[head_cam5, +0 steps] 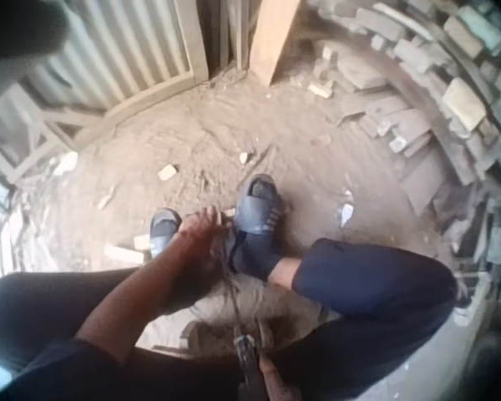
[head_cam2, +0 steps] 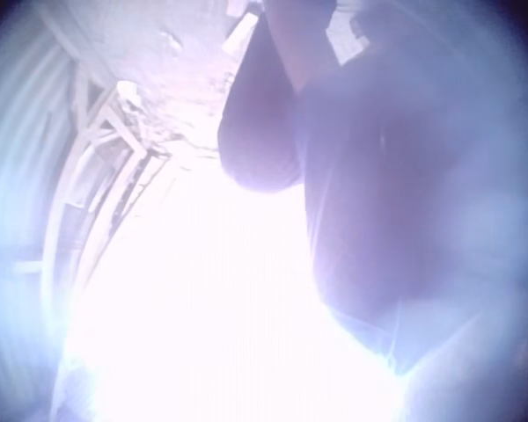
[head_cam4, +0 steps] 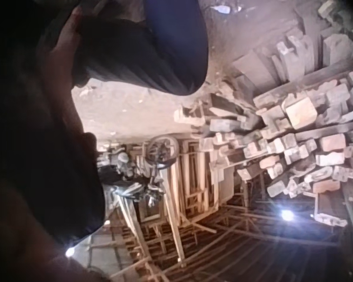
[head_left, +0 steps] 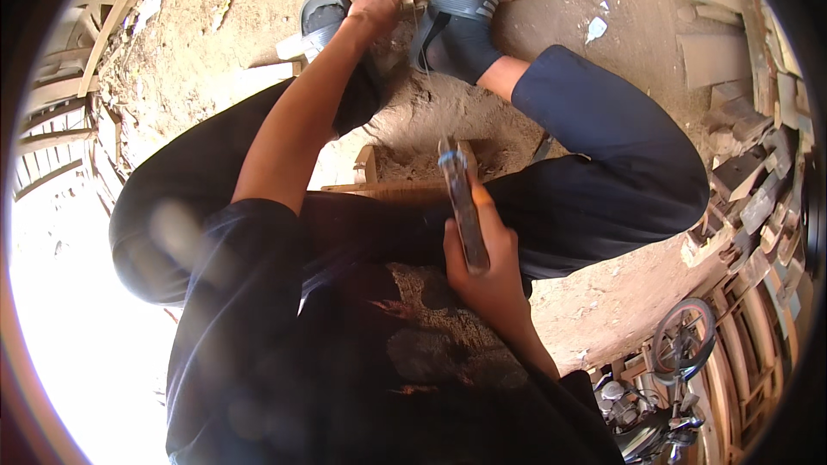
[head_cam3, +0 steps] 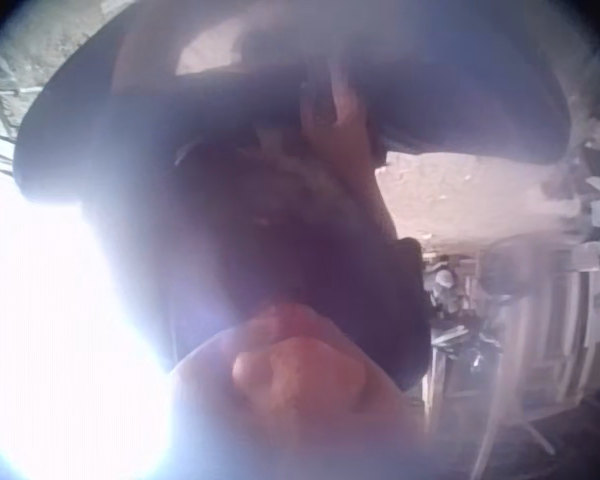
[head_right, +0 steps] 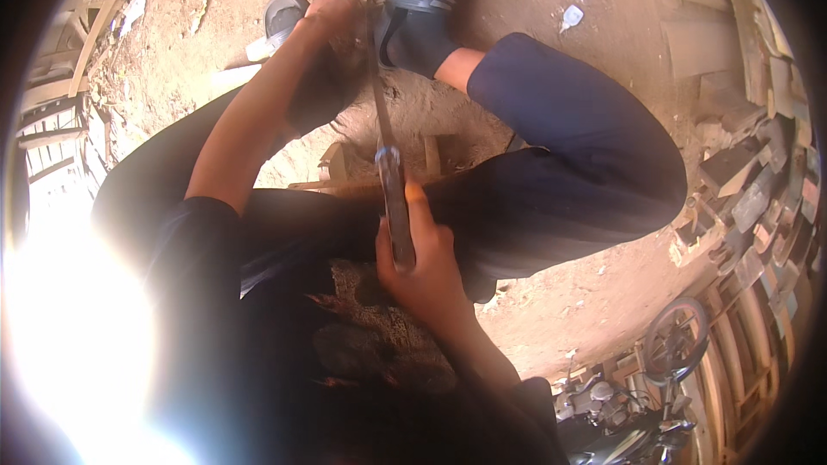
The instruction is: The person sits on the ground and uses a hand saw to cut a small piece of wood placed between their feet. They hold the wood steady with their left hand and saw with their right hand throughout the clip.
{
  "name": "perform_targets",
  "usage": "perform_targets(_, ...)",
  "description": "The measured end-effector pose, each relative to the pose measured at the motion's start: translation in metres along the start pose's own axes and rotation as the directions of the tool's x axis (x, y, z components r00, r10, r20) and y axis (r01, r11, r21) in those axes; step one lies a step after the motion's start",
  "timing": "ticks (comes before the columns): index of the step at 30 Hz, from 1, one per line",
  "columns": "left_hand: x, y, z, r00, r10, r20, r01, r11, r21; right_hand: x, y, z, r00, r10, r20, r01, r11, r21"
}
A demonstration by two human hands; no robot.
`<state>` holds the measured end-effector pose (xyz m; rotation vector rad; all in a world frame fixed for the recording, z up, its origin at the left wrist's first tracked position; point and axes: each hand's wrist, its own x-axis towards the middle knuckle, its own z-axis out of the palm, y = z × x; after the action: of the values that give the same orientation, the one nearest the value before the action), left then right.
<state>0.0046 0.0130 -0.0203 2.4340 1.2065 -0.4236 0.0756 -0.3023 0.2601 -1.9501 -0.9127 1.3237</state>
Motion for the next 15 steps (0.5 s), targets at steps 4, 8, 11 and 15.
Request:
perform_targets(4, -0.006, -0.001, -0.005, 1.000, 0.010, 0.018, -0.010, 1.000, 0.006, -0.012, 0.009, -0.009, 0.999, -0.015, -0.042, 0.015, 1.000, -0.006)
perform_targets(8, -0.012, 0.004, -0.009, 0.999, -0.048, 0.022, 0.047, 0.998, 0.037, -0.009, 0.014, -0.011, 1.000, 0.002, -0.020, -0.001, 1.000, 0.014)
perform_targets(11, -0.010, 0.006, -0.009, 0.997, -0.032, 0.065, 0.029, 0.999, 0.037, 0.020, 0.000, -0.014, 0.981, 0.172, 0.092, -0.175, 0.984, 0.026)
perform_targets(15, 0.003, 0.006, -0.008, 0.999, -0.010, 0.035, 0.008, 0.998, 0.059, -0.024, 0.012, -0.017, 0.993, 0.115, 0.013, -0.116, 0.993, 0.035)
